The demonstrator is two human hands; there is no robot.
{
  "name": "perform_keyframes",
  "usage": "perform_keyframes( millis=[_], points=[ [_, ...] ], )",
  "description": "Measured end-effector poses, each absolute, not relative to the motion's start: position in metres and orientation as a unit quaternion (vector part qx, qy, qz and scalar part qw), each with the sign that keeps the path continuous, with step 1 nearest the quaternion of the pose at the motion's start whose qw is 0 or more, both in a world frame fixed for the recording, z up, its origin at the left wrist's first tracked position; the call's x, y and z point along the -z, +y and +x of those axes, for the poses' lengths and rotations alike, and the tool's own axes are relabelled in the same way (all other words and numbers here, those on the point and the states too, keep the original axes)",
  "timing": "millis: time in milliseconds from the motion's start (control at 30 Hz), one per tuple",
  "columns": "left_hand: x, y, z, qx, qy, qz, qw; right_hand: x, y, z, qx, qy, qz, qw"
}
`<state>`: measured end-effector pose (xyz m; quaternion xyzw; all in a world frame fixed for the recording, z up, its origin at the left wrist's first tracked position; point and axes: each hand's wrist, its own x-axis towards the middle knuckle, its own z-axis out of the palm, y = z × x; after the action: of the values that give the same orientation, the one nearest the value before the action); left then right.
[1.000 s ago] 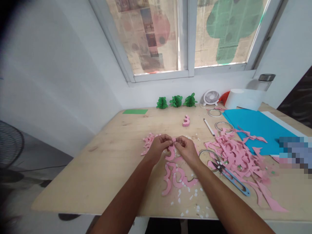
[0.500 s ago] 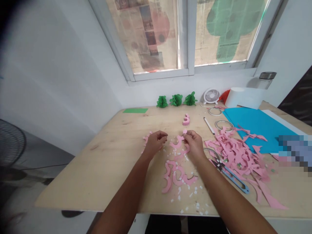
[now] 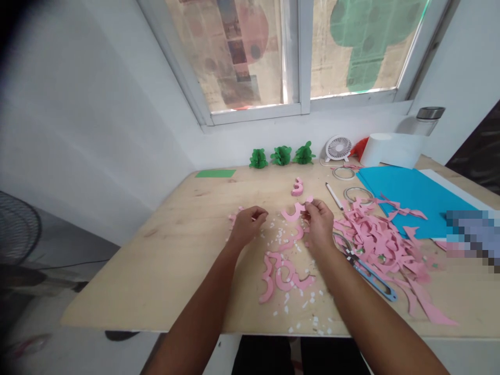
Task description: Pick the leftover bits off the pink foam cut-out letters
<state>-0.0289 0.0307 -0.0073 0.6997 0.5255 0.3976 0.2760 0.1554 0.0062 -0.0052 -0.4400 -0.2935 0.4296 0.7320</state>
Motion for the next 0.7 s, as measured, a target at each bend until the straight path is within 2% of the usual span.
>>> perform_keyframes(
  millis=[233,467,700],
  points=[
    [0.005,0.015,-0.010,-0.285,0.463,0.789,0.287,0.003,0.008,0.157,-0.422,-0.276,-0.439,0.744],
    [0.004,0.009,-0.007,-0.239,0.399,0.831,0.306,0.004,0.009,0.157,-0.422,-0.287,-0.452,0.732],
    [0.012,0.007,0.001,-0.225,0.371,0.870,0.232,0.001,0.007,0.155,-0.424,-0.287,-0.450,0.732]
  ],
)
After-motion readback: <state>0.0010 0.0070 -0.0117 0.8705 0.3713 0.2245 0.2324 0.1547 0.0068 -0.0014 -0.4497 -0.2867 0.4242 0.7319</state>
